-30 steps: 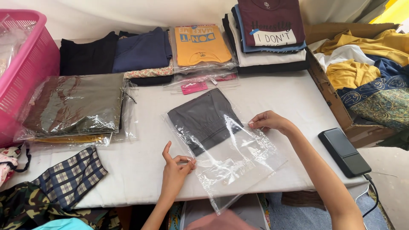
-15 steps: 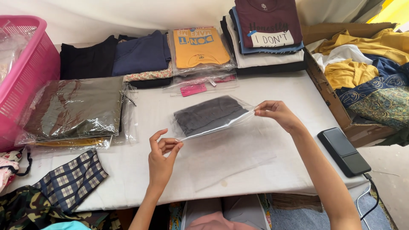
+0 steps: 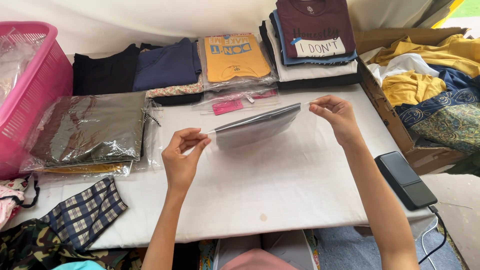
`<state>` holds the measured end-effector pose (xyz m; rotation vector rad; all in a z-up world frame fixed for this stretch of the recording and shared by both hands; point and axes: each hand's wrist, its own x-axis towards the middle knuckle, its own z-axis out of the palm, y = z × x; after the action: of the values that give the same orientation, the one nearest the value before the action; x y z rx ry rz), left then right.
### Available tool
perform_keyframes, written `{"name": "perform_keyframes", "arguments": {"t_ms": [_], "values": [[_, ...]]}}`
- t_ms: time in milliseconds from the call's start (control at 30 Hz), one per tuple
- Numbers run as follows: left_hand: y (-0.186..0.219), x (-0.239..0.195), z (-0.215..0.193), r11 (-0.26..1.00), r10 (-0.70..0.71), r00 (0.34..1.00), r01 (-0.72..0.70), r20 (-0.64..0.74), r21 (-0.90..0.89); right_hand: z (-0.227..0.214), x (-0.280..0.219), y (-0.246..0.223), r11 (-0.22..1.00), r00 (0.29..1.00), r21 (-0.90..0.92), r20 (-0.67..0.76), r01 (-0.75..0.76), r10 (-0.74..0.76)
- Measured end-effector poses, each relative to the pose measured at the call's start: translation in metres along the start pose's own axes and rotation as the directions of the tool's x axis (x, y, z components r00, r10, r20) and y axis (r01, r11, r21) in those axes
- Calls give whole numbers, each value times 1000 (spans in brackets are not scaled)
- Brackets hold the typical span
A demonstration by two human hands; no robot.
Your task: The person folds several pairs of shorts and places each one into a clear plastic bag. They smooth the fabric and adjust the bags on a white table surface. The person handles olive green, dark gray, and black shorts sequentially.
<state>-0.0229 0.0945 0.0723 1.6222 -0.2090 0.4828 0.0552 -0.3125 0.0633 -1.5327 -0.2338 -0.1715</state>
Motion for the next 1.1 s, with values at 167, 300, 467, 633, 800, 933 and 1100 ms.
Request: {"name": "perform_keyframes", "arguments": {"t_ms": [167,300,467,633,800,933,1100], "values": [[5,7,4,836,385,921,-378,67,397,11,-3,-3,978,975,-73,-95,196,-203],[15,13,-1,676,478,868,-461,134,575,12,-4,-16,967,964,-8,-65,257,-257],[35,24,-2,474,579,786,-539,215,696,6,0,-34,963,964,39,3,265,-265],[36,41,1,432,597,763,-565,247,703,-2,14,-30,958,956,-7,58,288,-287],[6,61,2,347,646,691,-644,324,682,-2,32,-17,931,935,-94,75,352,-346],[-34,61,-1,95,716,516,-739,470,667,-5,27,7,811,875,-367,18,455,-483],[-112,22,-9,-64,604,434,-809,668,584,-9,-13,78,855,972,-469,32,220,-232]]}}
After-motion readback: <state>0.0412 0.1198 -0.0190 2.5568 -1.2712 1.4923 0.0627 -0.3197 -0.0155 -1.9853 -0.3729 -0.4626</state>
